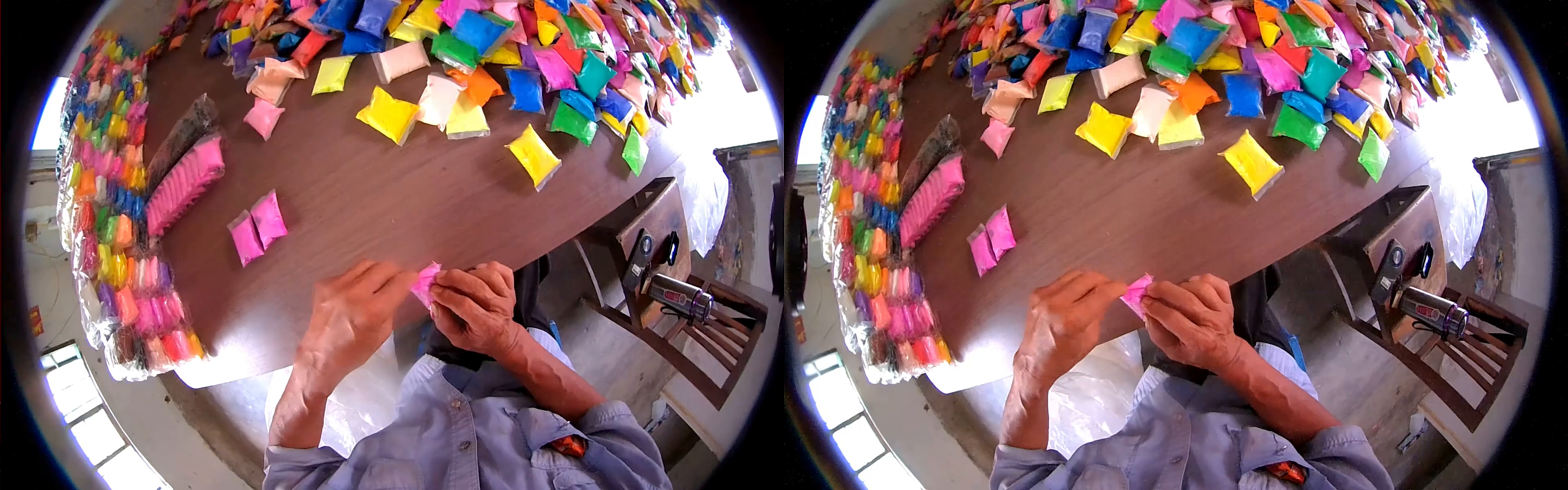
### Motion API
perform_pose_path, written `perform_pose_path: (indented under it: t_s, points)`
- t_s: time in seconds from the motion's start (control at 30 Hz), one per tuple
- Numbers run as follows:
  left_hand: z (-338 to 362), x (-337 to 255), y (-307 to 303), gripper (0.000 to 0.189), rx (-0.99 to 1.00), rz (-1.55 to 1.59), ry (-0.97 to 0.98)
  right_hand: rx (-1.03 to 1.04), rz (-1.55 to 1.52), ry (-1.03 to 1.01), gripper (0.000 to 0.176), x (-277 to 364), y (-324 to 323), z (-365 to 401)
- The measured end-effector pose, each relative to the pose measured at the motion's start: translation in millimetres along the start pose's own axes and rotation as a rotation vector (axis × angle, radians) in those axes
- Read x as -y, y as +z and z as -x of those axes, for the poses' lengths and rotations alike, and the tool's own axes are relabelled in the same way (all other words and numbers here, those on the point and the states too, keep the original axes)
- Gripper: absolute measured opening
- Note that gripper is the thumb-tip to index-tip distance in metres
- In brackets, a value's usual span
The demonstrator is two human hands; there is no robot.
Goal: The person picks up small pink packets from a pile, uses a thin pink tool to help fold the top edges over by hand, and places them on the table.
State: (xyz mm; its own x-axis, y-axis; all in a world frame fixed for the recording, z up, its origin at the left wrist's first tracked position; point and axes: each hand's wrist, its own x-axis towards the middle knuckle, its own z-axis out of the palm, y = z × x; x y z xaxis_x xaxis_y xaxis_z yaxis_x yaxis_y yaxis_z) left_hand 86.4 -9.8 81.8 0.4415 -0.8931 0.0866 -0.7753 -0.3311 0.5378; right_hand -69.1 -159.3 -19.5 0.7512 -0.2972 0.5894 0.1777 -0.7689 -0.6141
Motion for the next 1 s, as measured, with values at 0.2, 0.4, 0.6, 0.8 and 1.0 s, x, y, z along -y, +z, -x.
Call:
perform_pose_path:
  t_s: [0.2,0.4,0.6,0.8,1.0]
  points:
    - [-3.5,9.6,12.2,0.038,0.051,-0.033,0.043,-0.002,0.003,0.004,0.029,0.5,-0.1,-1.1]
    - [-5.0,5.7,8.1,0.039,-0.014,-0.009,0.061,-0.018,-0.003,0.000,0.029,-0.5,1.2,0.3]
    - [-1.3,0.7,6.4,0.033,0.042,-0.031,0.016,-0.011,0.003,-0.005,0.027,-0.3,1.1,0.4]
    - [-8.8,6.3,16.3,0.040,0.016,-0.023,0.069,-0.018,0.012,-0.009,0.026,-0.3,-0.9,-1.6]
    - [-4.4,0.5,0.7,0.035,0.048,0.008,-0.001,-0.026,0.000,-0.004,0.027,0.7,2.0,-1.3]
